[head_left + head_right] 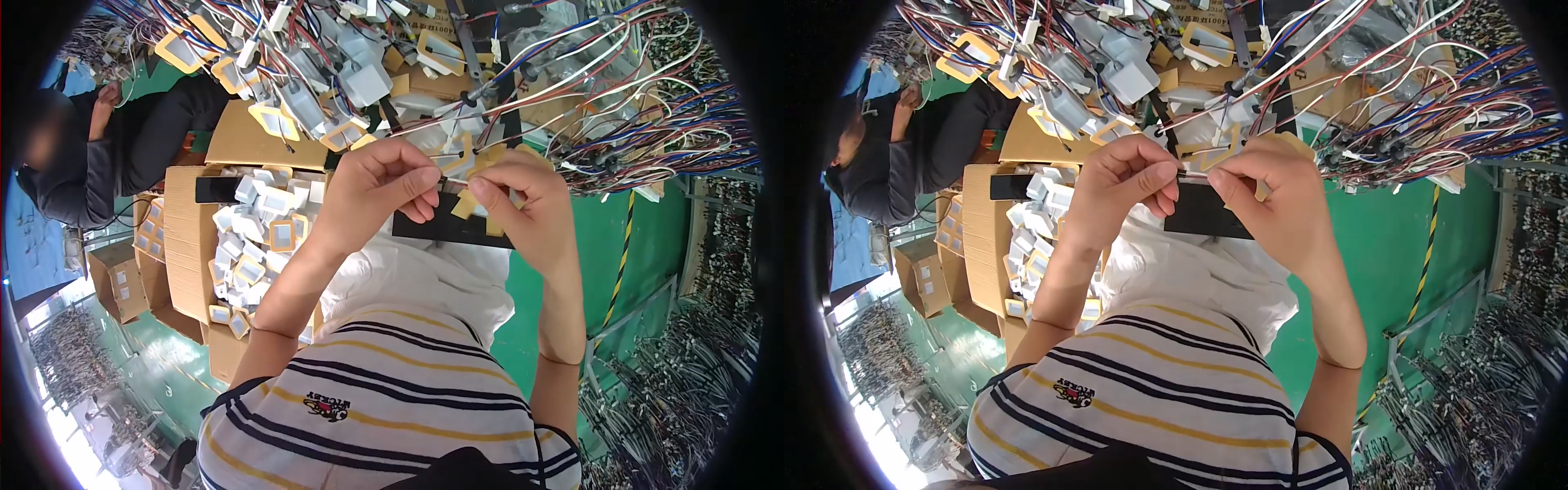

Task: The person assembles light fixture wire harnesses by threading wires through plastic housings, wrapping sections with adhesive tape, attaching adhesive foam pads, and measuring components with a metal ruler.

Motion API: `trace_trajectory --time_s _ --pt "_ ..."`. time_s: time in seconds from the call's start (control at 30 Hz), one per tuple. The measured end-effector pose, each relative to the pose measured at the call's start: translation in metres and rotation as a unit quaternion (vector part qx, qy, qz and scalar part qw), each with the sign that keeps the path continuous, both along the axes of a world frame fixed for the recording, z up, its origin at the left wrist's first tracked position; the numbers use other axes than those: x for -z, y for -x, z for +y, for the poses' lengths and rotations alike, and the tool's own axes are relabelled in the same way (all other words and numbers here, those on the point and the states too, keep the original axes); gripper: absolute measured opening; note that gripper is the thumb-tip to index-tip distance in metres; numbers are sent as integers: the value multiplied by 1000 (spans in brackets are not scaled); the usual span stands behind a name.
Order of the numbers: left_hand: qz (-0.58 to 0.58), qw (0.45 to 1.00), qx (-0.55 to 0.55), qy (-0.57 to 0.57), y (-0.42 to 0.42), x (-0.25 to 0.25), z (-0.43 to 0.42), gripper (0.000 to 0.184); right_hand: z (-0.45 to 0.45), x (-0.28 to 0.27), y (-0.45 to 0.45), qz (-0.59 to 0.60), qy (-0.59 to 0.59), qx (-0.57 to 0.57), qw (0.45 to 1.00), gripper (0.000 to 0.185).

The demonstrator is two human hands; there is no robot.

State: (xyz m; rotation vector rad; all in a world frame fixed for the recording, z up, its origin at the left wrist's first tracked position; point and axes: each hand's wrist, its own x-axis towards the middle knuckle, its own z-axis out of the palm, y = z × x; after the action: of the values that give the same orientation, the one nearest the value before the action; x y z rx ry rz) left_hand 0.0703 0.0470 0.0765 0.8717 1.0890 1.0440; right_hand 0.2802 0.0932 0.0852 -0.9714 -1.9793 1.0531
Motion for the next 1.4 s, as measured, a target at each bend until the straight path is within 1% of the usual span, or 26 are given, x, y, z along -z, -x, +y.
trace_trajectory --time_s 0.07,0.17,0.37,0.47,0.57,0.77,0.87,1.17,1.27,1.37,1.4 --pt "-21 999 12 28 4 0 1 13 0 3 0 30 31 5 999 8" --pt "-61 998 4 32 2 3 1 14 -2 5 1 51 98 22 994 10" --pt "-63 998 8 14 0 6 1 12 -2 2 -1 28 108 26 993 10" --pt "-37 999 4 -5 -2 7 0 12 -2 3 -2 24 97 21 995 9" --pt "-39 999 4 0 -3 6 -2 12 -3 6 -5 14 103 18 994 9" --pt "-31 999 12 4 -1 4 -3 13 -4 7 -7 40 138 4 990 11" --pt "-28 1000 -5 -3 -4 4 -5 12 -4 11 -8 59 138 -10 989 13" --pt "-15 1000 -1 10 -6 2 -7 14 -6 14 -13 98 174 -25 980 16" --pt "-22 1000 -11 13 -8 2 -8 10 -7 13 -14 92 197 -21 976 16" --pt "41 998 22 -49 -9 11 -10 46 -9 14 -12 124 172 -10 977 10" --pt "-80 993 82 -30 -8 12 -9 59 -9 11 -12 127 144 -31 981 8"
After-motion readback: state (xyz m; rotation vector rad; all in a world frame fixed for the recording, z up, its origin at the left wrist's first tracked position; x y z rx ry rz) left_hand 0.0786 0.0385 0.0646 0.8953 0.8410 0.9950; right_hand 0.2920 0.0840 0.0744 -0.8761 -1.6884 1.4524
